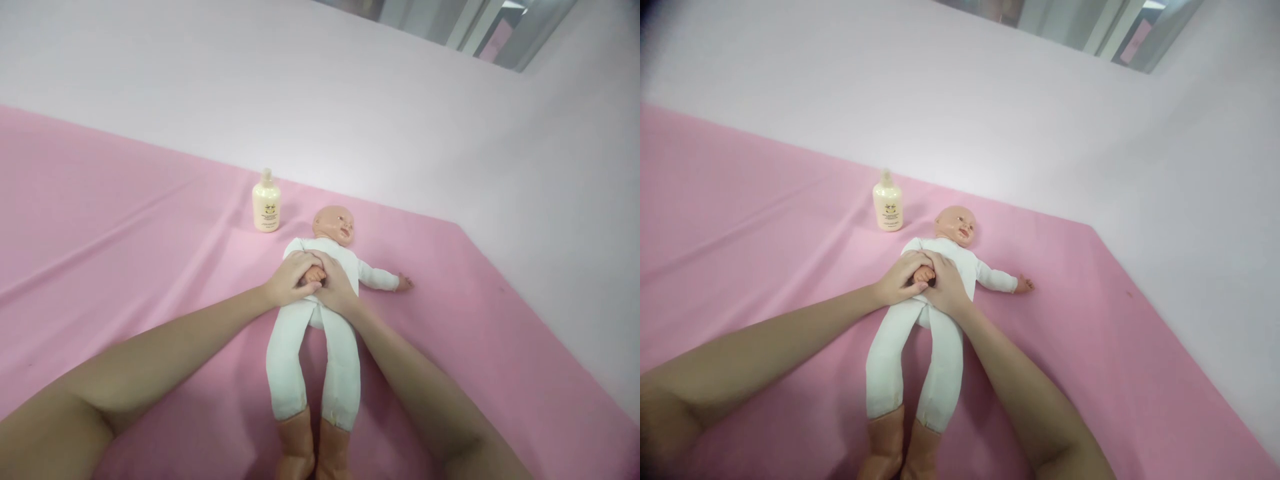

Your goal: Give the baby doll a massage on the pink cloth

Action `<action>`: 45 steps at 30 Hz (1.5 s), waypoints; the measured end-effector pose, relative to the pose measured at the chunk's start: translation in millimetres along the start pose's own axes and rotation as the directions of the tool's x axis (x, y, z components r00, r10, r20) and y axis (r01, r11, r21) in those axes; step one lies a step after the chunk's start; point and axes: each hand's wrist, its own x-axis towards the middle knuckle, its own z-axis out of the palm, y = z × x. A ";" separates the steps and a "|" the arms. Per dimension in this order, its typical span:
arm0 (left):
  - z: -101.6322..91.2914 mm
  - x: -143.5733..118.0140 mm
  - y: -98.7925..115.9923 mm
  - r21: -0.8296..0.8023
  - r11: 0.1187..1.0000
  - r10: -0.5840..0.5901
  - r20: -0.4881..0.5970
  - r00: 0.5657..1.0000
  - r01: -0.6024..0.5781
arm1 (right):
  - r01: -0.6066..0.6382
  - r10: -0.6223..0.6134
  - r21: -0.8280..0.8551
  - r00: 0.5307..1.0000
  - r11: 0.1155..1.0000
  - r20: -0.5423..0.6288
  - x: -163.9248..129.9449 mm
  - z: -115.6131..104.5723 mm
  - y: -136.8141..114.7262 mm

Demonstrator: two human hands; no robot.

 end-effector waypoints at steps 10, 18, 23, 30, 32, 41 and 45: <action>0.9 -0.6 -0.8 -0.001 1.000 0.005 -0.010 1.000 -0.005 | 0.019 -0.019 0.011 1.000 1.000 -0.001 0.3 1.0 2.6; 1.6 -1.0 -1.6 0.007 1.000 0.007 -0.010 1.000 -0.007 | 0.031 -0.031 0.010 1.000 0.999 -0.003 0.3 1.0 3.5; 1.6 -1.1 -0.8 0.011 1.000 -0.009 -0.015 1.000 0.010 | 0.050 -0.050 0.024 0.999 0.998 0.001 0.1 1.6 5.0; 0.8 -1.6 0.0 0.001 1.000 0.007 -0.025 1.000 -0.007 | 0.030 -0.030 0.020 0.999 0.999 0.014 0.7 1.7 7.9; 0.7 -1.6 -0.1 0.012 1.000 -0.007 -0.020 1.000 0.007 | 0.028 -0.028 0.027 0.999 0.999 0.019 1.1 1.4 7.0; 1.7 -2.7 -2.2 0.007 1.000 0.022 -0.042 0.999 -0.022 | 0.038 -0.038 0.031 0.999 0.999 0.006 1.6 1.3 4.2; 1.4 -2.3 -1.6 0.010 1.000 0.001 -0.027 1.000 0.000 | 0.038 -0.039 0.039 0.999 0.998 0.004 1.2 1.6 5.2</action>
